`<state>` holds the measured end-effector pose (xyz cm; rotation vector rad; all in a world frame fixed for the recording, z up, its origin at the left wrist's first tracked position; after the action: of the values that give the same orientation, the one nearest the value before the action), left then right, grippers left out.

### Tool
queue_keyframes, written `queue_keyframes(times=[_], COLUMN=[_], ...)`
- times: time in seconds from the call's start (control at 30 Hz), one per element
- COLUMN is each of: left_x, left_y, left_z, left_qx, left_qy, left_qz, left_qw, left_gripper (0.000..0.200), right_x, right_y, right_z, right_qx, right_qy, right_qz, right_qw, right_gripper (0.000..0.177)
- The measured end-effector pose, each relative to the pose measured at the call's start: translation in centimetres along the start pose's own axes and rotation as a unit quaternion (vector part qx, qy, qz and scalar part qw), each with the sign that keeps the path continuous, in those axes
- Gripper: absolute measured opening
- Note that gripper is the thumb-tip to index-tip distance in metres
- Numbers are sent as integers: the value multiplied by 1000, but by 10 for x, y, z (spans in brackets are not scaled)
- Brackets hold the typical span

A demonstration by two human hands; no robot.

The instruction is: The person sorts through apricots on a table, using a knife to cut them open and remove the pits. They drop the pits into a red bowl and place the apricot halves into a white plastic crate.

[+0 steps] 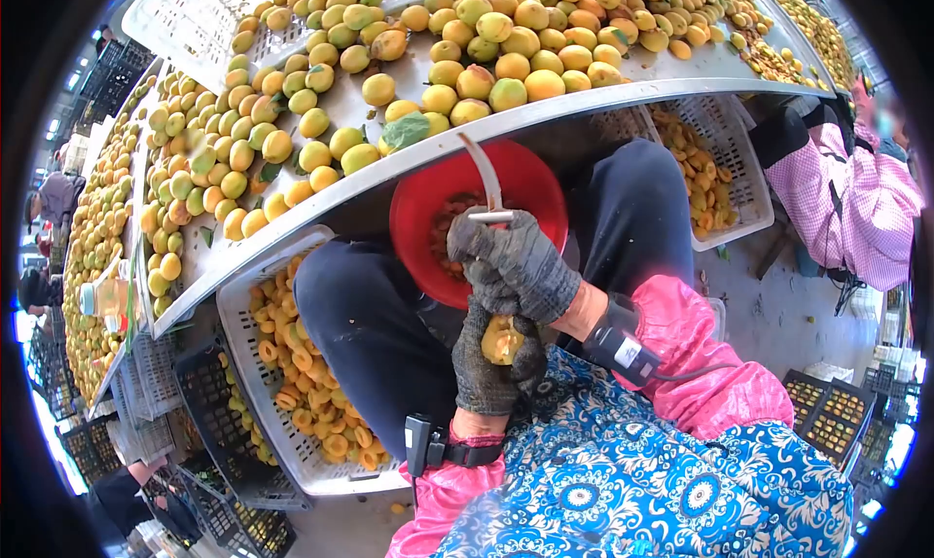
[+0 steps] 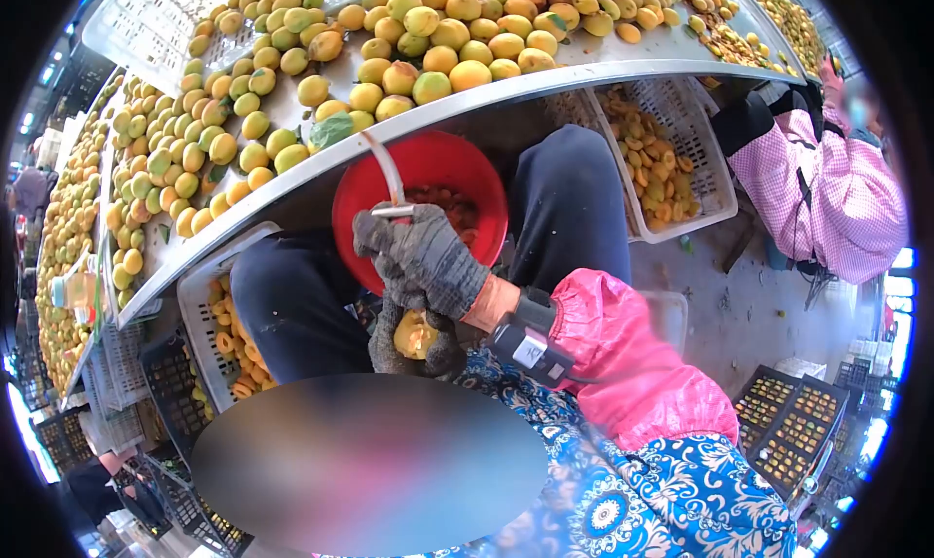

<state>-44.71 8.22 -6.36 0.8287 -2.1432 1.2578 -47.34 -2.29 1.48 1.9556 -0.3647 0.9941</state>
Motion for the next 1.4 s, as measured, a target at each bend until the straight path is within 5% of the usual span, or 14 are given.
queue_keyframes(times=[0.17, 0.23, 0.4, 0.47, 0.7, 0.73, 0.8, 0.87, 0.9, 1.0, 1.03, 1.07, 1.23, 1.4], left_x=[-29, -29, -31, -11, -54, -62, -63, -40, -36, -10, -22, -14, -34, -19], left_y=[31, 27, 17, -21, 11, 16, 13, -2, -4, -28, -23, 8, 13, 10], left_z=[10, 9, 5, -4, 25, 31, 32, 28, 25, 17, 23, 30, 26, 27], left_qx=[-71, -41, 11, 211, 121, 177, 227, 227, 227, 245, 164, 39, 54, 88], left_qy=[-46, -90, -156, -152, -189, -186, -180, -186, -183, -210, -183, -114, -115, 19], left_qz=[-73, -19, 79, 528, 404, 449, 493, 746, 747, 734, 362, -94, 29, 41], left_qw=[994, 995, 985, 808, 887, 856, 820, 598, 597, 597, 899, 988, 992, 995], left_gripper=[33, 31, 27, 26, 25, 25, 28, 28, 28, 32, 29, 32, 32, 36], right_x=[-18, -24, -43, -33, -40, -52, -49, -49, -49, -45, -50, -52, -44, -44], right_y=[-30, -14, -41, -32, -11, -23, -16, -10, -10, -6, -3, -6, -27, -5], right_z=[10, 9, 20, 15, 11, 15, 11, 8, 8, 7, 8, 10, 25, 1], right_qx=[28, -115, -81, -91, -133, -143, -141, -136, -137, -162, -167, -151, -35, -54], right_qy=[55, -5, 7, -37, -130, -112, -128, -152, -154, -110, -110, -83, 93, -30], right_qz=[147, -171, 19, -73, -331, -131, -182, -219, -217, -184, -184, -95, 266, -29], right_qw=[987, 979, 997, 992, 925, 975, 965, 954, 954, 963, 962, 981, 959, 998], right_gripper=[11, 13, 19, 16, 8, 9, 9, 9, 9, 10, 10, 10, 9, 11])
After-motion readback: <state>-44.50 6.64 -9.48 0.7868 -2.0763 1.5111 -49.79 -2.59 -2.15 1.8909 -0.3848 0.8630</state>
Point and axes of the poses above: each hand's wrist, its own z-axis towards the middle knuckle, its own x-axis out of the palm, y = z × x, the point moved 10 cm from there along z, towards the middle knuckle, and after that the axes turned 13 degrees about z, right-handed, at the moved point
